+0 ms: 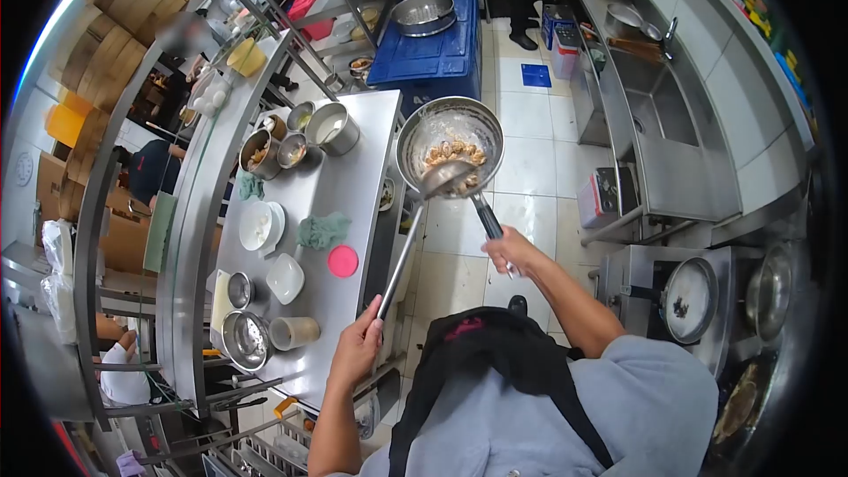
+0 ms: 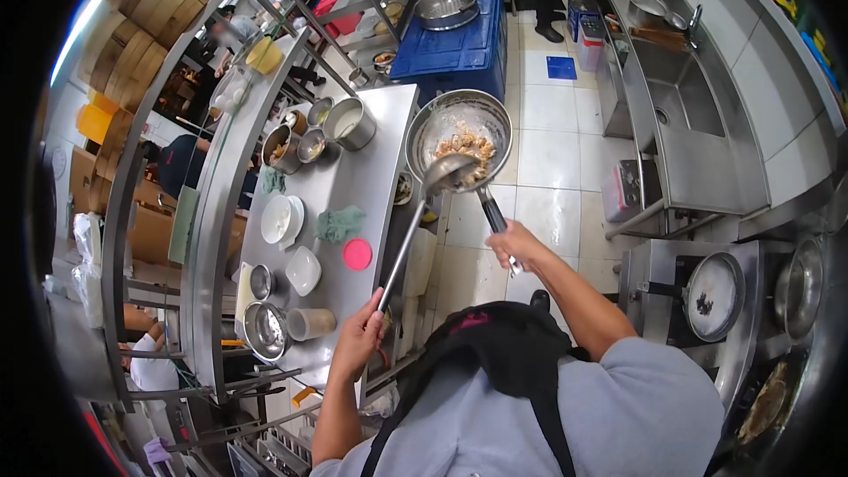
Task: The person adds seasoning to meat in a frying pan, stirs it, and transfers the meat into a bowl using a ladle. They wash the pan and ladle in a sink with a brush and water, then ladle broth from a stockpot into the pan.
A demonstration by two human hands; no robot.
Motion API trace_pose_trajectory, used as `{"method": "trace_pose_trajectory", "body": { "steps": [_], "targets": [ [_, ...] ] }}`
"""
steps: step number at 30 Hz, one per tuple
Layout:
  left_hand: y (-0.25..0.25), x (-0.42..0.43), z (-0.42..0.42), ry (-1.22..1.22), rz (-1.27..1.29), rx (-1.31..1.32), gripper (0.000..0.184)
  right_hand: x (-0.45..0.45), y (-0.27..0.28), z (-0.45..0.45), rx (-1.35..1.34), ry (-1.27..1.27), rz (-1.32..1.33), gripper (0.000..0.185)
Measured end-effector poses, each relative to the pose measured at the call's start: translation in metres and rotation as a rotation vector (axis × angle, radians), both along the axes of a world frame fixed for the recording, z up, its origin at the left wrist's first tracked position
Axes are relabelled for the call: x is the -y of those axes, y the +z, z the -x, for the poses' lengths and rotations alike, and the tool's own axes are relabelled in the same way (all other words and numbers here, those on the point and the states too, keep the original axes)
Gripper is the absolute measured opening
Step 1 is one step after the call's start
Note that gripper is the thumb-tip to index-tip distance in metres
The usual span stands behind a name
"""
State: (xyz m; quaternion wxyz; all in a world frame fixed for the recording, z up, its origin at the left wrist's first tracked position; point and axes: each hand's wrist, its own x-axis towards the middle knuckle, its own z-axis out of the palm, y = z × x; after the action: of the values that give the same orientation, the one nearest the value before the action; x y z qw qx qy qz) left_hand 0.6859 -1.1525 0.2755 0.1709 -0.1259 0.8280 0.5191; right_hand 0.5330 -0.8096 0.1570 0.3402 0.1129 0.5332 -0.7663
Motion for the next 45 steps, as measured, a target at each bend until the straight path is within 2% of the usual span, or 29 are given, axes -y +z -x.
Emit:
{"method": "trace_pose_trajectory", "body": {
  "steps": [2,4,5,11,15,17,18,20,21,23,26,29,32,34,36,39,42,45],
  "targets": [
    [0.009,0.003,0.002,-0.01,0.027,0.017,0.046,-0.003,0.006,-0.019,-0.044,0.003,-0.045,0.023],
    [0.015,0.006,0.007,-0.15,0.208,0.021,0.047,-0.009,0.02,-0.039,0.002,0.032,-0.057,0.023],
    [0.013,0.008,0.012,-0.237,0.379,-0.079,0.047,-0.009,0.024,-0.038,0.003,0.034,-0.077,0.024],
    [-0.01,0.005,0.077,-0.208,0.516,-0.283,0.044,0.019,0.018,0.01,-0.013,-0.007,-0.021,0.023],
    [-0.013,-0.002,0.091,-0.126,0.638,-0.297,0.045,0.011,-0.03,-0.029,-0.084,0.03,-0.03,0.023],
    [-0.029,0.007,0.076,-0.196,0.697,-0.436,0.045,0.006,-0.042,-0.05,-0.11,0.061,-0.071,0.023],
    [-0.033,0.007,0.063,-0.196,0.693,-0.436,0.045,0.004,-0.044,-0.058,-0.084,0.054,-0.046,0.023],
    [-0.034,0.007,0.026,-0.227,0.627,-0.212,0.045,0.0,-0.041,-0.07,-0.041,0.036,-0.018,0.022],
    [-0.033,0.006,0.011,-0.244,0.626,-0.208,0.045,0.0,-0.036,-0.069,0.004,0.031,0.006,0.022],
    [-0.03,0.004,-0.01,-0.241,0.543,-0.114,0.045,0.0,-0.008,-0.063,0.074,0.036,-0.015,0.021],
    [-0.014,-0.005,0.008,-0.242,0.569,-0.096,0.046,0.0,-0.009,-0.03,0.083,0.085,-0.028,0.021],
    [-0.026,-0.005,0.054,-0.228,0.599,-0.206,0.045,0.015,-0.006,-0.004,0.057,0.034,-0.024,0.021],
    [-0.023,-0.01,0.075,-0.18,0.617,-0.294,0.045,0.013,-0.01,-0.024,-0.067,0.043,-0.037,0.022],
    [-0.026,-0.01,0.071,-0.152,0.629,-0.327,0.045,0.001,-0.047,-0.048,-0.046,0.066,0.013,0.023],
    [-0.037,-0.004,0.048,-0.187,0.659,-0.397,0.045,-0.01,-0.068,-0.066,-0.089,0.096,-0.054,0.022],
    [-0.045,0.004,0.0,-0.228,0.541,-0.278,0.045,-0.007,-0.047,-0.074,0.003,0.054,-0.044,0.021],
    [-0.039,-0.003,-0.008,-0.266,0.579,-0.194,0.045,-0.003,-0.051,-0.045,0.078,0.067,-0.009,0.021],
    [-0.045,-0.004,0.033,-0.247,0.594,-0.196,0.045,0.007,-0.035,-0.006,0.066,0.117,-0.048,0.02]
  ]
}}
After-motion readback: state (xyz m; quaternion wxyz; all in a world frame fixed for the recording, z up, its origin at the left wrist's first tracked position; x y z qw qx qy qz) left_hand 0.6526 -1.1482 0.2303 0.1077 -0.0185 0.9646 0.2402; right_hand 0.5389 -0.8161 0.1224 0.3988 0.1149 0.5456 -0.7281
